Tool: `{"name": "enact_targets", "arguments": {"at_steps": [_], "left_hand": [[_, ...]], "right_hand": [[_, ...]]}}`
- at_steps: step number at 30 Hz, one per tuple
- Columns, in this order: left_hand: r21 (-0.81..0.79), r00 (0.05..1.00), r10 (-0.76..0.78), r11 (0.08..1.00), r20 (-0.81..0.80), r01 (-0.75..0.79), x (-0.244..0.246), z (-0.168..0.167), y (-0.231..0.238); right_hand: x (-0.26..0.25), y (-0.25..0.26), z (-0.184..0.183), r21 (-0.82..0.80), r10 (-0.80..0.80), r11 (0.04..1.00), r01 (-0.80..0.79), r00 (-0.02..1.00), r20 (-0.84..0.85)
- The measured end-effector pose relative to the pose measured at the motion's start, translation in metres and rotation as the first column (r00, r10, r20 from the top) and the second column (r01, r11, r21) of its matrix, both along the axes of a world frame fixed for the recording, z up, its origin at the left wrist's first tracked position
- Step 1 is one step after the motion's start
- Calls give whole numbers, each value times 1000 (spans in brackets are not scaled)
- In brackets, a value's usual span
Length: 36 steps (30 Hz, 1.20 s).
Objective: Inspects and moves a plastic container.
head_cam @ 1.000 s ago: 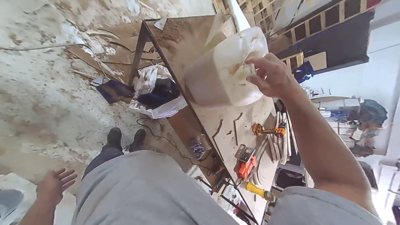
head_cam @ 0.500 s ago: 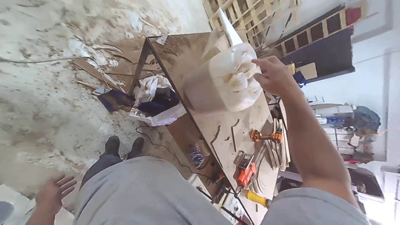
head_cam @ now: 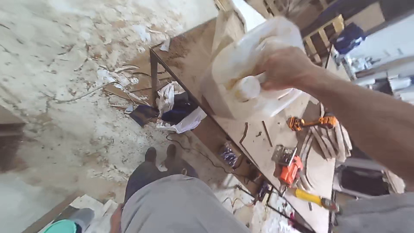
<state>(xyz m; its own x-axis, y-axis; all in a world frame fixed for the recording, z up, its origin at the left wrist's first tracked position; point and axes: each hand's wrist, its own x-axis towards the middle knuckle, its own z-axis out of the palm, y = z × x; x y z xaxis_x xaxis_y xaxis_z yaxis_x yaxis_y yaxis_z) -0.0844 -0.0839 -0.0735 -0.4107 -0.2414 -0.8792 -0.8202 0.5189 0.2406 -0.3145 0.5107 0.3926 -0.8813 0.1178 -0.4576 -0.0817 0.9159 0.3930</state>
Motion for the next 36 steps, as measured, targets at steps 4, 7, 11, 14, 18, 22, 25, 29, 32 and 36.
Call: {"name": "enact_targets", "arguments": {"at_steps": [4,7,11,14,18,22,25,29,32,36], "left_hand": [[44,919,-390,921,64,388,-27,-19,-14],[-9,891,-453,891,38,454,-53,-55,-32],[-15,920,-358,931,158,365,-98,-53,-57],[-60,880,-383,908,279,414,-122,-44,-90],[-202,820,-437,823,370,530,-148,12,-125],[-350,783,-489,708,384,614,-179,47,-158],[-431,781,-544,653,306,623,-193,61,-141],[-457,718,-683,601,132,656,-177,66,-108],[-439,534,-832,428,151,790,-131,69,-75],[-334,172,-924,52,341,941,-85,89,-60]], "right_hand": [[95,-63,8,-119,65,990,-70,997,-44],[160,-98,12,-271,-51,963,10,988,-146],[245,-140,-6,-468,-511,762,447,860,-11],[312,-177,-56,-523,-684,574,630,720,118],[418,-233,-137,-448,-872,133,884,320,371],[528,-271,-243,-348,-873,-284,893,-91,479],[621,-290,-351,-393,-841,-482,783,-287,459],[718,-318,-512,-430,-726,-686,587,-518,452],[783,-339,-632,-547,-593,-777,312,-656,467],[854,-367,-757,-617,-347,-783,-81,-766,541]]}}
